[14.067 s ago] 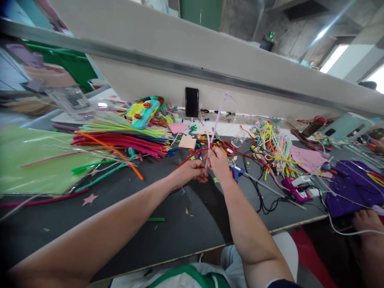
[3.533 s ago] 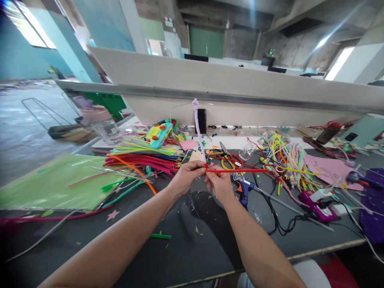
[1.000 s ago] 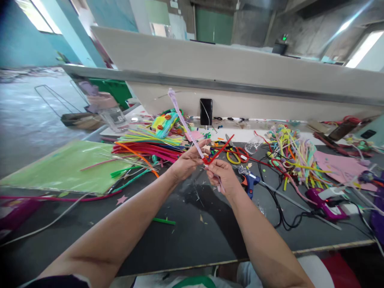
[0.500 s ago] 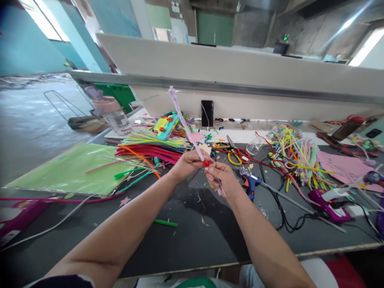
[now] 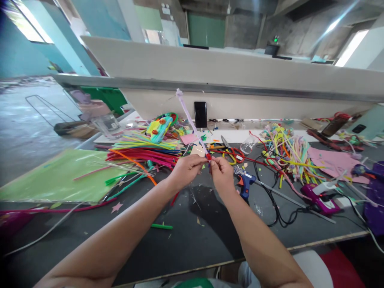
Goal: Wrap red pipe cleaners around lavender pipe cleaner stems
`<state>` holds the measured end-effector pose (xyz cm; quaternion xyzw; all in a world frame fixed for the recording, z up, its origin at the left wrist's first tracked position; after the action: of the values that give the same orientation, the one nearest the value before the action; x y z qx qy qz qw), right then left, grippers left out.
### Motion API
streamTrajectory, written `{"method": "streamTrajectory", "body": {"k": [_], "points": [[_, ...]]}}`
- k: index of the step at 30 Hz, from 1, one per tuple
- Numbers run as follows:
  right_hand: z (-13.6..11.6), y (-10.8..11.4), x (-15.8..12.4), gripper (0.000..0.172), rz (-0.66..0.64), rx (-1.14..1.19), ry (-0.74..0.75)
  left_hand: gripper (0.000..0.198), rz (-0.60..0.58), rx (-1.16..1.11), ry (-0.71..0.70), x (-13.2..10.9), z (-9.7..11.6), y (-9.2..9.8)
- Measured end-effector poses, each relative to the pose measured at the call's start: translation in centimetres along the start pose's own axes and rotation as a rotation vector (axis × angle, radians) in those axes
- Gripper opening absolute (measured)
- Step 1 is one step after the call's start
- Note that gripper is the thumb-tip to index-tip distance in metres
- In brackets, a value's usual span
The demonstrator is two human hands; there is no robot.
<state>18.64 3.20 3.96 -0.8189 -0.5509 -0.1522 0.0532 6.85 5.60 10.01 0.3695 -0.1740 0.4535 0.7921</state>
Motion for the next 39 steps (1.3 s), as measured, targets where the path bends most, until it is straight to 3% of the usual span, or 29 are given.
{"method": "streamTrajectory", "body": {"k": [7, 13, 23, 35, 39], "points": [[-0.5, 0.0, -0.2, 0.019, -0.005, -0.062, 0.030, 0.019, 0.052, -0.345, 0.313, -0.1, -1.7, -0.2], [-0.7, -0.2, -0.4, 0.020, -0.012, -0.114, 0.026, 0.020, 0.154, -0.680, 0.473, -0.9, -3.9, -0.8], [-0.7, -0.3, -0.9, 0.018, 0.008, -0.112, 0.018, 0.028, 0.244, -0.802, 0.626, -1.7, -4.5, -1.4], [-1.1, -0.4, -1.1, 0.021, 0.036, -0.094, 0.020, 0.025, 0.221, -0.794, 0.567, -1.7, -4.1, -1.5], [-1.1, -0.3, -1.2, 0.021, 0.056, -0.129, 0.017, 0.025, 0.280, -0.814, 0.595, -1.9, -4.3, -1.4]]}}
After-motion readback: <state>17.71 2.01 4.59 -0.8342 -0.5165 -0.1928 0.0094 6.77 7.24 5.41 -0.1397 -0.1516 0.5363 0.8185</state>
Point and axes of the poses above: each hand's wrist, its own x-axis towards the middle knuckle, its own y-axis out of the back of the hand, z = x × y, the point moved 9 cm from there along x, towards the middle knuckle, and after that the axes turned 13 degrees about -x, right-handed, at the moved point
